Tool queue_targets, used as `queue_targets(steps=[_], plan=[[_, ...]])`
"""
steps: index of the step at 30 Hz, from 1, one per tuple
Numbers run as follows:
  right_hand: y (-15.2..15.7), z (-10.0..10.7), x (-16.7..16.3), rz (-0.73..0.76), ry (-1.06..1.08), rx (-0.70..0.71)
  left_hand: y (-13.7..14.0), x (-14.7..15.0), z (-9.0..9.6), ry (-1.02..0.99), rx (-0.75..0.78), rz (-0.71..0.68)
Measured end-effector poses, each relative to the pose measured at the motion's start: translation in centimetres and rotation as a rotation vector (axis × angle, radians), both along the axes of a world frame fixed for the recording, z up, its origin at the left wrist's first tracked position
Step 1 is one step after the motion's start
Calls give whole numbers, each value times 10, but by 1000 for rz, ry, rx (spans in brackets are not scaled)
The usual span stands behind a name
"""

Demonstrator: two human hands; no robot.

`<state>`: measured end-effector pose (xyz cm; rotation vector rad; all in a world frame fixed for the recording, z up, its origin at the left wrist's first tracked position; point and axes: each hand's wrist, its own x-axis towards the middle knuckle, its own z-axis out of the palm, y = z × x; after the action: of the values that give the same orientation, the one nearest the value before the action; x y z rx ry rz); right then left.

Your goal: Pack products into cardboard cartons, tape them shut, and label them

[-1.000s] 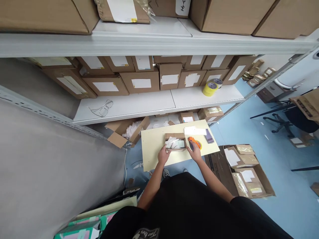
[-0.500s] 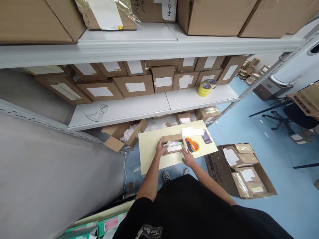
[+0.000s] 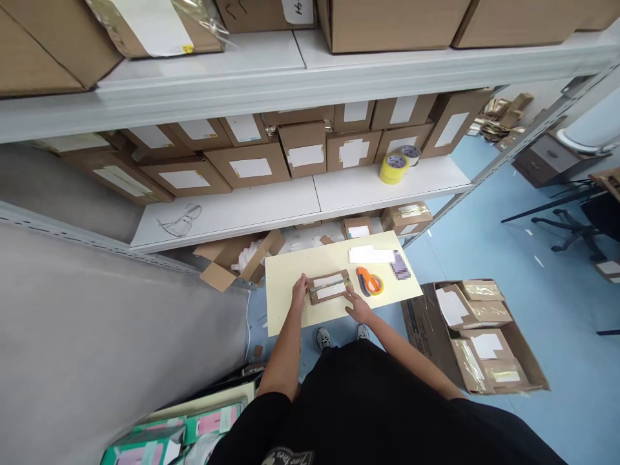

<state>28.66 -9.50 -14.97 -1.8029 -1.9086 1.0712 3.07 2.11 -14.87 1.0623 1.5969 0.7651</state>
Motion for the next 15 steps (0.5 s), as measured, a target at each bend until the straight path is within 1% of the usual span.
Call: queue_targets(steps=[3, 4, 6, 9, 11, 13, 15], plan=[[2, 5, 14, -178, -16, 193, -13, 6, -6, 157, 47, -86], [4, 6, 21, -221, -37, 241, -17, 10, -8, 213, 56, -79], [9, 8, 38, -259, -79, 279, -26, 22, -12, 304, 62, -24], [22, 4, 68, -310, -107, 249, -38, 43, -14, 402, 43, 52], [33, -4, 86, -337, -95, 174, -44, 55, -14, 468, -2, 103], [45, -15, 98, -320, -79, 64, -49, 62, -14, 527, -40, 149], [54, -27, 102, -256, -60, -9, -52, 64, -15, 564, -45, 152]])
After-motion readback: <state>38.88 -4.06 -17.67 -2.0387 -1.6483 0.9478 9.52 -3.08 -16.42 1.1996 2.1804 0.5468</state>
